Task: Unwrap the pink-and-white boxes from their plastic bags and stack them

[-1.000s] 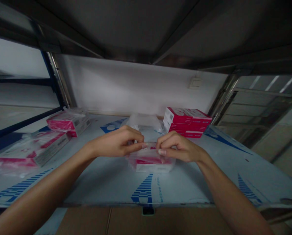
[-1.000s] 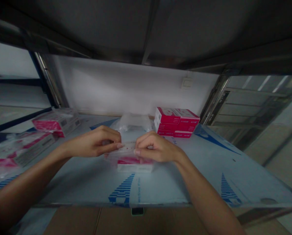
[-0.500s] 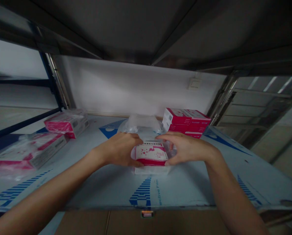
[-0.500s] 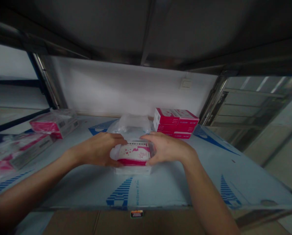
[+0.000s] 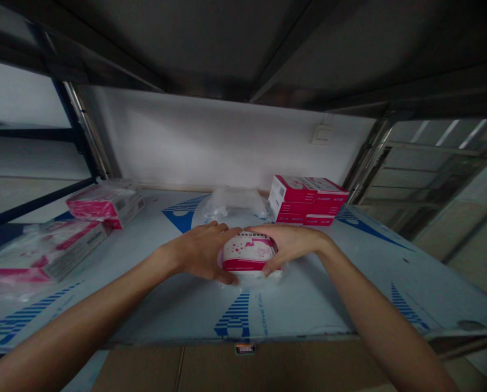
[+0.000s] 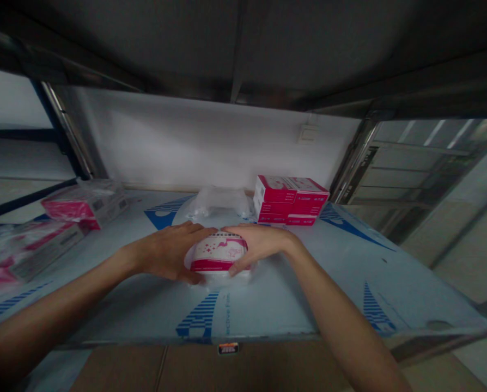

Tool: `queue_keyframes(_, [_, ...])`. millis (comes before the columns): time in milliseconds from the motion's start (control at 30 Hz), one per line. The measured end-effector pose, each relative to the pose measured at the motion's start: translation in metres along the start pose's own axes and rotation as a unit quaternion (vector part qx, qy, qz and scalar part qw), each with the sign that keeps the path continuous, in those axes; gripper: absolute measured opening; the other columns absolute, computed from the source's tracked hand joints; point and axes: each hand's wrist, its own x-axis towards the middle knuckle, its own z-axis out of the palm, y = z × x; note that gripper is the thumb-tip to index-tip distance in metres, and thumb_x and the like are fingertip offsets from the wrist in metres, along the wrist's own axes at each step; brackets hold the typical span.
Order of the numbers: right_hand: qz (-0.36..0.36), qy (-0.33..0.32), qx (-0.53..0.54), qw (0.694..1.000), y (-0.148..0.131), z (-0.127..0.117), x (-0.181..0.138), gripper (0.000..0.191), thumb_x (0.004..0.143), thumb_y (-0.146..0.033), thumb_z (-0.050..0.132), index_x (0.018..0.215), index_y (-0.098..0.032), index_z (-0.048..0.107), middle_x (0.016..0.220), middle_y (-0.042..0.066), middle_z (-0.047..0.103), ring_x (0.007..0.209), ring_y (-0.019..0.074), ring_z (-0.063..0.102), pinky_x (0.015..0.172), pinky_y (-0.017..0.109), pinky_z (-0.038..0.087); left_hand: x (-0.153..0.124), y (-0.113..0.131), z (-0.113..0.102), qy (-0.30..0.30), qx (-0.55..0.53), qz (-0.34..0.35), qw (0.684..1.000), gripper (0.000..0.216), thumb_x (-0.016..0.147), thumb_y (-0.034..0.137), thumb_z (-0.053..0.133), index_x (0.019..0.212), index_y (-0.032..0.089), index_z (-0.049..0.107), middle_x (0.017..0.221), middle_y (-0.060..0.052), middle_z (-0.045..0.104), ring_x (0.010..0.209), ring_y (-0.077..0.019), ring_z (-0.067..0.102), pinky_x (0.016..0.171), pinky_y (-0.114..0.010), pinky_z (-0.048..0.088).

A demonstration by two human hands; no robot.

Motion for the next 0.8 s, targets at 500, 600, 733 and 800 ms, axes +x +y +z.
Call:
queue_keyframes(500, [0.080,0.022,0.200,0.976,0.007,-0.024,-0.017,0.063,0.074,-0.044,0.081,0.130,-0.022,0.062,0.125,0.006,0.069,0.112,0.0216,0.065,0.095,0.035,0.055,-0.005,0.006,-0.004,0.063,-0.041,0.002,0.997,0.122,0.064,0.076,0.076,0.160,0.029,0.019,0.140,-0.017,0.054,0.121,-0.0387,0.056,0.102,-0.055,0.045])
queue_keyframes(600, [0.055,0.074,0.204,0.975,0.014,-0.028,-0.024,0.061,0.076,-0.039,0.080,0.131,-0.023,0.060,0.129,0.006,0.067,0.117,0.0221,0.063,0.100,0.039,0.054,-0.005,-0.003,-0.005,0.041,-0.092,-0.053,0.994,0.124,0.073,0.076,0.069,0.163,0.026,-0.001,0.132,-0.017,0.063,0.113,-0.0361,0.065,0.092,-0.049,0.053])
queue_keyframes(733, [0.050,0.180,0.243,0.952,0.027,-0.033,-0.032,0.067,0.073,-0.032,0.083,0.134,-0.023,0.058,0.135,0.008,0.064,0.123,0.0238,0.060,0.105,0.042,0.053,-0.005,-0.008,-0.004,0.035,-0.078,-0.103,0.991,0.130,0.073,0.077,0.068,0.162,0.024,-0.011,0.121,-0.016,0.070,0.105,-0.0365,0.069,0.088,-0.048,0.055])
queue_keyframes(800, [0.064,0.241,0.294,0.923,0.032,-0.034,-0.034,0.066,0.071,-0.030,0.084,0.132,-0.024,0.060,0.134,0.007,0.065,0.119,0.0226,0.062,0.102,0.039,0.056,-0.005,-0.009,-0.001,0.048,-0.051,-0.099,0.993,0.127,0.073,0.078,0.068,0.163,0.025,-0.005,0.118,-0.016,0.070,0.102,-0.0359,0.070,0.086,-0.048,0.055])
